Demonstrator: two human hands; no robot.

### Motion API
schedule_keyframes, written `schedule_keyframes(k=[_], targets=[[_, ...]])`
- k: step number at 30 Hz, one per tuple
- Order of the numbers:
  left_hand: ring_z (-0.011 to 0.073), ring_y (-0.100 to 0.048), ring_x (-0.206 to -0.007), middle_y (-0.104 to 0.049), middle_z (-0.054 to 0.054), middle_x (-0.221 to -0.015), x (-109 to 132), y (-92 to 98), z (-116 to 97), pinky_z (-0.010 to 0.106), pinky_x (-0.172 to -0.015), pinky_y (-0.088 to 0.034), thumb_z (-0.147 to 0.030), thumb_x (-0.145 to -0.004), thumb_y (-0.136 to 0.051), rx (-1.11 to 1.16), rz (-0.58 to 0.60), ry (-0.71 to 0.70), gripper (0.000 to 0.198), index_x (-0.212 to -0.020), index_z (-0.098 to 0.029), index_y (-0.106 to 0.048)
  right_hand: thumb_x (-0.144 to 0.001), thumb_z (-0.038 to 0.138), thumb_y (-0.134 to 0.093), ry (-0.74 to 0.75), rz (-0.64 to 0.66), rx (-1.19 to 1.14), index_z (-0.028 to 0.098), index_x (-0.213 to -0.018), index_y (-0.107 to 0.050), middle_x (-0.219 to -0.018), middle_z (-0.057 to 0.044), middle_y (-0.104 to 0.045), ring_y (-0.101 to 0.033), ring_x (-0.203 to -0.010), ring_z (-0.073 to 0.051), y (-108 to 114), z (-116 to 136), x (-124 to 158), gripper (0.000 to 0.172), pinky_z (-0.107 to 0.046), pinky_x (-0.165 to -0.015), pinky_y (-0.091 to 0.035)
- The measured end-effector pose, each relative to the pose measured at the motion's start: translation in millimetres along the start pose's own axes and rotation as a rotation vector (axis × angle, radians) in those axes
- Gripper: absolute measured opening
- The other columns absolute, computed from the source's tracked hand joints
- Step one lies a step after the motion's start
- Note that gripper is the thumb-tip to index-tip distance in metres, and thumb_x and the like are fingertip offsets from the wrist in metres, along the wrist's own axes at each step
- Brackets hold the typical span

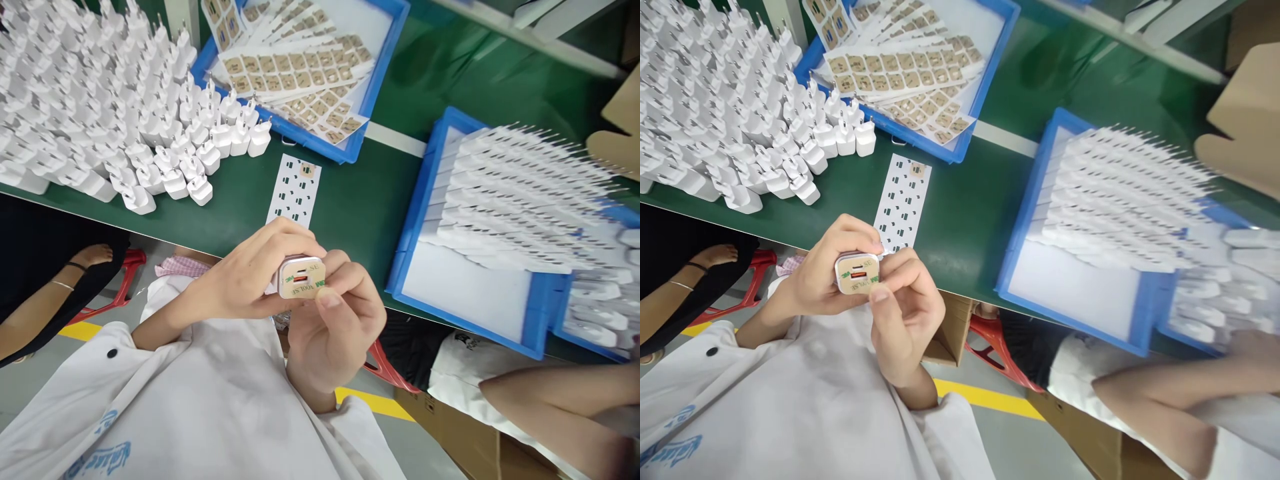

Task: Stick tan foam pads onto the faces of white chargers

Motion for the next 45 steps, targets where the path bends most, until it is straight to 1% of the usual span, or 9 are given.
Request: schedule_keyframes(k=[5, 10, 16, 20, 28, 33, 38, 42, 45], targets=[[0.0209, -0.068, -0.097, -0.064, 0.007, -0.104, 1, 0.0, 1, 0.033, -0.071, -0.058, -0.036, -0.095, -0.067, 0.034, -0.014, -0.011, 0.033, -0.120, -0.022, -0.050, -0.088, 0.024, -0.061, -0.003, -0.001, 0.036, 0.023, -0.069, -0.047, -0.067, 0.003, -0.041, -0.040, -0.058, -0.012, 0, 0, 0, 0.024, -0.028, -0.055, -0.036], [0.0213, -0.064, -0.094, -0.062, 0.007, -0.101, 1, 0.0, 0, 0.035, -0.074, -0.058, -0.053, -0.097, -0.058, 0.140, -0.010, 0.047, 0.037, -0.117, -0.023, -0.051, -0.090, 0.021, -0.060, -0.022, 0.000, 0.012, 0.022, -0.070, -0.048, -0.068, 0.003, -0.043, -0.042, -0.059, -0.011, 0, -2, 2, 0.023, -0.027, -0.056, -0.037], [0.0147, -0.060, -0.079, -0.059, 0.002, -0.088, 1, -10.9, -3, 0.028, -0.066, -0.052, -0.042, -0.102, -0.052, 0.178, -0.260, 0.096, 0.022, -0.103, -0.020, -0.056, -0.091, 0.021, -0.060, -0.007, 0.024, 0.071, 0.022, -0.072, -0.051, -0.070, 0.003, -0.044, -0.046, -0.062, -0.012, -1, -7, 5, 0.020, -0.028, -0.059, -0.040], [0.0152, -0.062, -0.077, -0.062, 0.003, -0.085, 2, -16.9, -2, 0.029, -0.065, -0.051, -0.037, -0.105, -0.042, 0.150, -0.338, 0.123, 0.026, -0.096, -0.019, -0.058, -0.092, 0.020, -0.060, 0.033, 0.049, 0.141, 0.022, -0.075, -0.053, -0.072, 0.003, -0.048, -0.049, -0.064, -0.012, -1, -9, 5, 0.019, -0.029, -0.060, -0.040], [0.0168, -0.062, -0.079, -0.066, 0.005, -0.089, 13, -22.5, 7, 0.033, -0.070, -0.052, -0.037, -0.108, -0.035, 0.215, -0.370, 0.206, 0.034, -0.098, -0.019, -0.062, -0.089, 0.013, -0.064, 0.302, 0.006, 0.653, 0.023, -0.076, -0.048, -0.071, 0.004, -0.047, -0.047, -0.068, -0.013, 2, 4, 5, 0.023, -0.029, -0.060, -0.036], [0.0168, -0.063, -0.082, -0.066, 0.004, -0.088, 13, -23.8, 7, 0.033, -0.074, -0.052, -0.041, -0.109, -0.030, 0.233, -0.313, 0.261, 0.043, -0.095, -0.020, -0.065, -0.097, 0.031, -0.061, 0.046, 0.227, 0.645, 0.023, -0.073, -0.041, -0.068, 0.005, -0.042, -0.039, -0.060, -0.011, 14, -2, -3, 0.032, -0.028, -0.057, -0.033], [0.0197, -0.061, -0.081, -0.061, 0.006, -0.090, 15, -26.5, 14, 0.036, -0.074, -0.052, -0.069, -0.101, -0.014, 0.316, -0.268, 0.391, 0.069, -0.093, -0.021, -0.063, -0.097, 0.043, -0.059, -0.038, 0.255, 0.637, 0.024, -0.077, -0.037, -0.067, 0.008, -0.038, -0.035, -0.058, -0.010, 16, -16, -14, 0.035, -0.025, -0.054, -0.029], [0.0196, -0.057, -0.077, -0.057, 0.004, -0.086, 19, -29.2, 24, 0.035, -0.071, -0.048, -0.068, -0.101, -0.006, 0.324, -0.317, 0.456, 0.072, -0.089, -0.022, -0.060, -0.105, 0.045, -0.036, -0.084, 0.330, 0.541, 0.023, -0.075, -0.040, -0.066, 0.005, -0.043, -0.039, -0.058, -0.011, 15, -28, -25, 0.038, -0.026, -0.055, -0.031], [0.0204, -0.056, -0.080, -0.058, 0.005, -0.089, 19, -31.2, 29, 0.036, -0.073, -0.048, -0.072, -0.099, -0.008, 0.272, -0.297, 0.421, 0.072, -0.094, -0.022, -0.059, -0.099, 0.053, -0.045, -0.127, 0.292, 0.548, 0.024, -0.068, -0.034, -0.061, 0.006, -0.037, -0.035, -0.056, -0.010, 14, -33, -34, 0.044, -0.026, -0.054, -0.029]])
Point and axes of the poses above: each hand's wrist, its own x-axis away from the middle knuckle, its own y-axis out of the back of the hand, z = x × y, the point moved 2 cm from there along -x, towards the middle knuckle
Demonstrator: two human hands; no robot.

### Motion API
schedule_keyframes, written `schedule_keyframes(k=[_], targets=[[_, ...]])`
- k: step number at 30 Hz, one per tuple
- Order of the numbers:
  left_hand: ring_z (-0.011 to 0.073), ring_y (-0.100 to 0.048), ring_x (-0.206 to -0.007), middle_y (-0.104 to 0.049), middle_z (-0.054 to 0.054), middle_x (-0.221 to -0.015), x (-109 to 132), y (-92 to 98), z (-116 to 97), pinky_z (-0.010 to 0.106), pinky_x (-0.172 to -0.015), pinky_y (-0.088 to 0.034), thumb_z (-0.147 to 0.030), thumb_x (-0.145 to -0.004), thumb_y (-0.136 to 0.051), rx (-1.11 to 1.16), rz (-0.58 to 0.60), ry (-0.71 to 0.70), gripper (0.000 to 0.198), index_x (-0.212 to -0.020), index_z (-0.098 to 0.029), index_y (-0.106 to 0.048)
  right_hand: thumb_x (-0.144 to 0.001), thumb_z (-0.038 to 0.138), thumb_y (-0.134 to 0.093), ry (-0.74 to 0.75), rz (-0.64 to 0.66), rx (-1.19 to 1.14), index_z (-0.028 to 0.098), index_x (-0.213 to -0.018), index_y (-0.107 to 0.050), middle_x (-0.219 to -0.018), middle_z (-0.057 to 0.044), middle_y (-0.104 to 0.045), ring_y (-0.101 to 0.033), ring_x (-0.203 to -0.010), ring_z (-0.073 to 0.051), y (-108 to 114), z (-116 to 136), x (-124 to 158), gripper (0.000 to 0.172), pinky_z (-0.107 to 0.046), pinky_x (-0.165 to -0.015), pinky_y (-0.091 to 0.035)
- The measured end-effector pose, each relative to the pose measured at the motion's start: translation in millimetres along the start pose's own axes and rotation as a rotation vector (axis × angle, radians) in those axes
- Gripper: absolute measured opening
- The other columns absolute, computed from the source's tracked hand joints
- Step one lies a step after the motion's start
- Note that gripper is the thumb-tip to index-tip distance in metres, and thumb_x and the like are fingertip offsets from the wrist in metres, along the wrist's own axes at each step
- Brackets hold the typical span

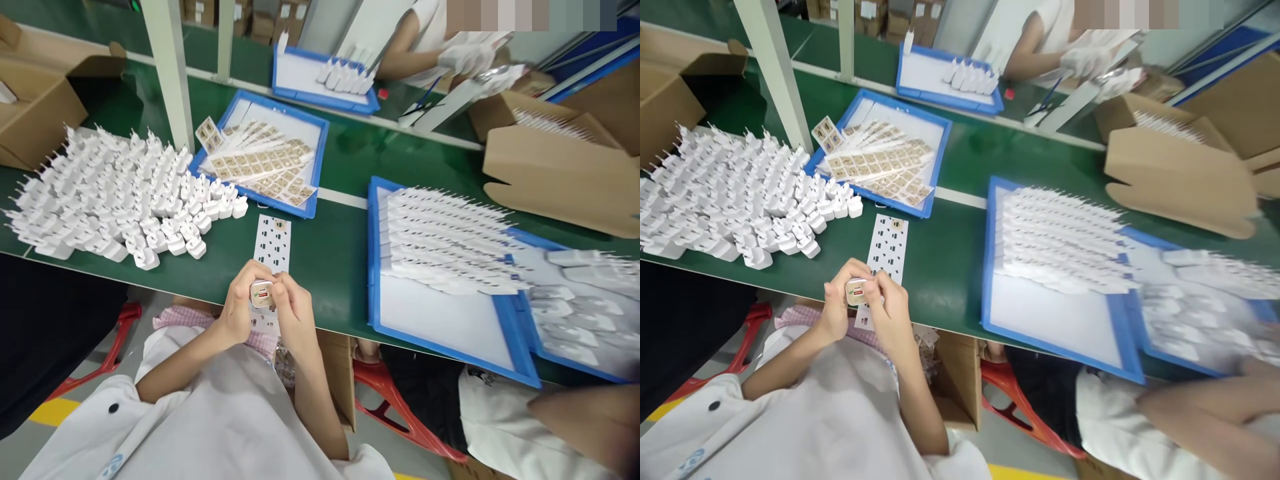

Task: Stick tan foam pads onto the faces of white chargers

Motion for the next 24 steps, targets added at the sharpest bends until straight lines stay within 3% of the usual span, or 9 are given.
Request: schedule_keyframes(k=[3, 8, 13, 15, 19, 22, 24], targets=[[0.0228, -0.056, -0.086, -0.059, 0.007, -0.093, -1, 0.7, 2, 0.038, -0.077, -0.048, -0.079, -0.095, -0.009, -0.097, 0.020, -0.053, 0.076, -0.098, -0.021, -0.059, -0.090, 0.052, -0.060, -0.021, -0.046, 0.072, 0.024, -0.065, -0.029, -0.057, 0.009, -0.030, -0.029, -0.054, -0.009, -1, 1, -9, 0.049, -0.026, -0.053, -0.027], [0.0223, -0.055, -0.083, -0.057, 0.007, -0.092, -1, 6.9, 8, 0.038, -0.077, -0.047, -0.077, -0.096, -0.008, -0.094, 0.021, -0.002, 0.075, -0.093, -0.021, -0.058, -0.101, 0.053, -0.034, -0.039, 0.012, -0.063, 0.024, -0.066, -0.036, -0.057, 0.006, -0.038, -0.037, -0.053, -0.011, -7, -4, -14, 0.046, -0.026, -0.054, -0.030], [0.0211, -0.055, -0.081, -0.055, 0.006, -0.097, -1, 10.4, 10, 0.036, -0.073, -0.048, -0.082, -0.093, -0.009, 0.024, 0.062, 0.051, 0.079, -0.100, -0.022, -0.060, -0.082, 0.046, -0.067, -0.036, 0.003, -0.037, 0.025, -0.072, -0.036, -0.063, 0.009, -0.039, -0.035, -0.057, -0.010, -11, -2, -9, 0.039, -0.023, -0.053, -0.030], [0.0201, -0.055, -0.080, -0.054, 0.005, -0.097, -3, 12.2, 9, 0.035, -0.072, -0.047, -0.081, -0.094, -0.017, 0.052, 0.049, 0.075, 0.074, -0.098, -0.022, -0.061, -0.086, 0.045, -0.064, -0.002, 0.020, -0.054, 0.025, -0.073, -0.036, -0.066, 0.008, -0.041, -0.037, -0.059, -0.010, -8, 0, -7, 0.037, -0.024, -0.055, -0.032], [0.0193, -0.056, -0.083, -0.057, 0.005, -0.095, -7, 15.4, 6, 0.032, -0.075, -0.047, -0.070, -0.096, -0.044, 0.021, -0.012, 0.159, 0.053, -0.090, -0.020, -0.062, -0.091, 0.057, -0.061, -0.048, 0.166, -0.311, 0.023, -0.077, -0.048, -0.072, 0.005, -0.051, -0.050, -0.066, -0.012, 2, -8, -7, 0.039, -0.027, -0.066, -0.042], [0.0187, -0.058, -0.080, -0.059, 0.004, -0.091, -8, 12.3, 5, 0.031, -0.072, -0.047, -0.060, -0.099, -0.045, 0.035, -0.062, 0.205, 0.046, -0.083, -0.020, -0.060, -0.082, 0.070, -0.068, -0.220, 0.195, -0.571, 0.021, -0.078, -0.059, -0.072, 0.002, -0.058, -0.057, -0.068, -0.014, 0, -27, -2, 0.050, -0.030, -0.071, -0.047], [0.0191, -0.058, -0.078, -0.060, 0.004, -0.085, -5, 6.7, 5, 0.031, -0.071, -0.047, -0.059, -0.100, -0.042, 0.044, -0.067, 0.197, 0.047, -0.079, -0.020, -0.059, -0.078, 0.079, -0.064, -0.287, 0.160, -0.634, 0.021, -0.074, -0.061, -0.066, 0.001, -0.058, -0.056, -0.061, -0.015, -10, -39, 5, 0.059, -0.030, -0.065, -0.047]])
Point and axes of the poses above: each hand's wrist, its own x-axis away from the middle knuckle, its own y-axis out of the back of the hand, z = x × y, the point moved 2 cm from there along -x, towards the middle knuckle
